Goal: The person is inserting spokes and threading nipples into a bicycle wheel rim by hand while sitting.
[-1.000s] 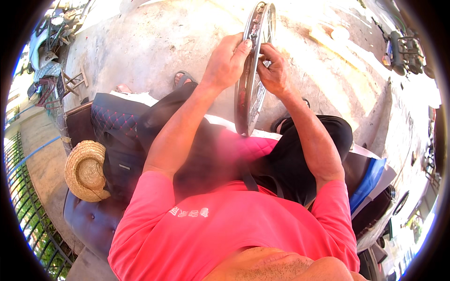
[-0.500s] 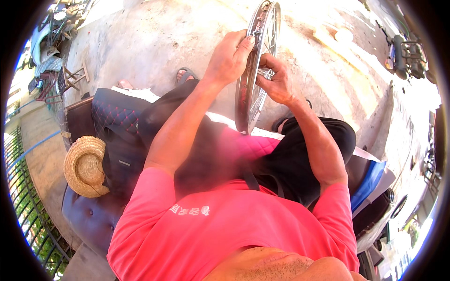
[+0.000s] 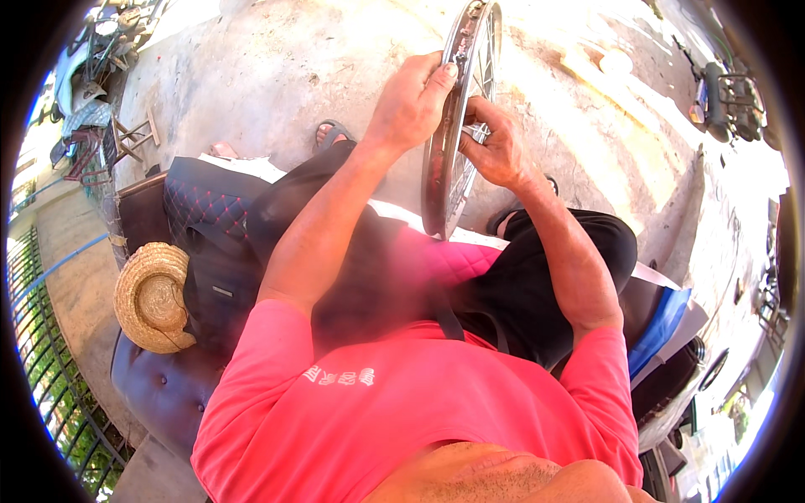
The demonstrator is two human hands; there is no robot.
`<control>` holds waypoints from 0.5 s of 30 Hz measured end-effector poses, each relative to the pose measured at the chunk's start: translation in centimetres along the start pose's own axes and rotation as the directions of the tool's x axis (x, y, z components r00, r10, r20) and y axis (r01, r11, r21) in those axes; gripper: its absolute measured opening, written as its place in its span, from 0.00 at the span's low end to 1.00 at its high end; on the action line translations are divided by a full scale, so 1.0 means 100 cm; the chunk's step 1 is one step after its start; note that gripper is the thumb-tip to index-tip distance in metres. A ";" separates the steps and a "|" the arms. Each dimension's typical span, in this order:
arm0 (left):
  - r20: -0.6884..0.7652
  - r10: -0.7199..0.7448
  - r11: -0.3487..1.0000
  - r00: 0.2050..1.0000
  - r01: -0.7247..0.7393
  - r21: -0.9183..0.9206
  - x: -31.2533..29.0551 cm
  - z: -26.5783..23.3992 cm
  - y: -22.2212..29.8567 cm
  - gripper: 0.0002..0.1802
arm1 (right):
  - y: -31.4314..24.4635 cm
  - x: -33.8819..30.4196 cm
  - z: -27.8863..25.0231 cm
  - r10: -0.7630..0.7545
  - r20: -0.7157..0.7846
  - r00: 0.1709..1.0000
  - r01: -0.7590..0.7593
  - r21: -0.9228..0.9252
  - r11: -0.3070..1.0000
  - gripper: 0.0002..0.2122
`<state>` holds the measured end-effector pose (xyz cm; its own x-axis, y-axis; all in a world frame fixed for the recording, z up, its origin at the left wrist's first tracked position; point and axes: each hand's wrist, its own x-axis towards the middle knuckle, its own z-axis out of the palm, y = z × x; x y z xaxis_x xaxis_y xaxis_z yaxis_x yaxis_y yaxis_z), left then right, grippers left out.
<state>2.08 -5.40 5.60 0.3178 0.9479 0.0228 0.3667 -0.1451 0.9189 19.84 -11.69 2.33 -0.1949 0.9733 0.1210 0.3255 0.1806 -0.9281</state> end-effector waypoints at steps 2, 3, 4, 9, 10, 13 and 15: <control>0.032 -0.027 1.000 0.999 0.028 -0.010 0.000 0.000 0.002 0.28 | 0.001 -0.001 0.000 0.020 -0.001 1.000 -0.020 -0.012 1.000 0.08; 0.034 -0.025 0.999 0.999 0.026 -0.021 0.000 0.001 0.002 0.29 | 0.003 -0.001 0.000 0.011 0.002 1.000 -0.011 -0.014 1.000 0.08; 0.037 -0.023 0.999 0.999 0.025 -0.033 0.000 0.001 0.002 0.29 | 0.004 -0.001 -0.001 0.002 0.005 1.000 -0.002 -0.016 1.000 0.08; 0.017 -0.059 0.998 0.998 0.059 -0.001 0.000 -0.003 0.004 0.29 | 0.006 0.000 -0.001 -0.069 0.016 0.997 0.070 -0.052 0.996 0.09; 0.022 -0.073 0.997 0.997 0.073 -0.005 0.000 -0.003 0.005 0.28 | 0.006 0.000 -0.001 -0.064 0.017 0.998 0.065 -0.050 0.997 0.09; 0.025 -0.063 0.998 0.998 0.063 0.000 0.000 -0.003 0.006 0.28 | 0.006 -0.002 0.003 0.029 -0.005 1.000 -0.029 0.023 0.999 0.09; 0.021 -0.044 0.999 0.999 0.044 -0.010 0.001 -0.002 0.004 0.28 | 0.007 -0.003 0.005 0.060 -0.033 0.998 -0.058 0.066 0.996 0.09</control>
<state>2.08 -5.35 6.03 0.3200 0.9471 -0.0260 0.3713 -0.1001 0.9231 19.66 -11.89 1.42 -0.1445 0.9865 0.0764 0.2746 0.1142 -0.9548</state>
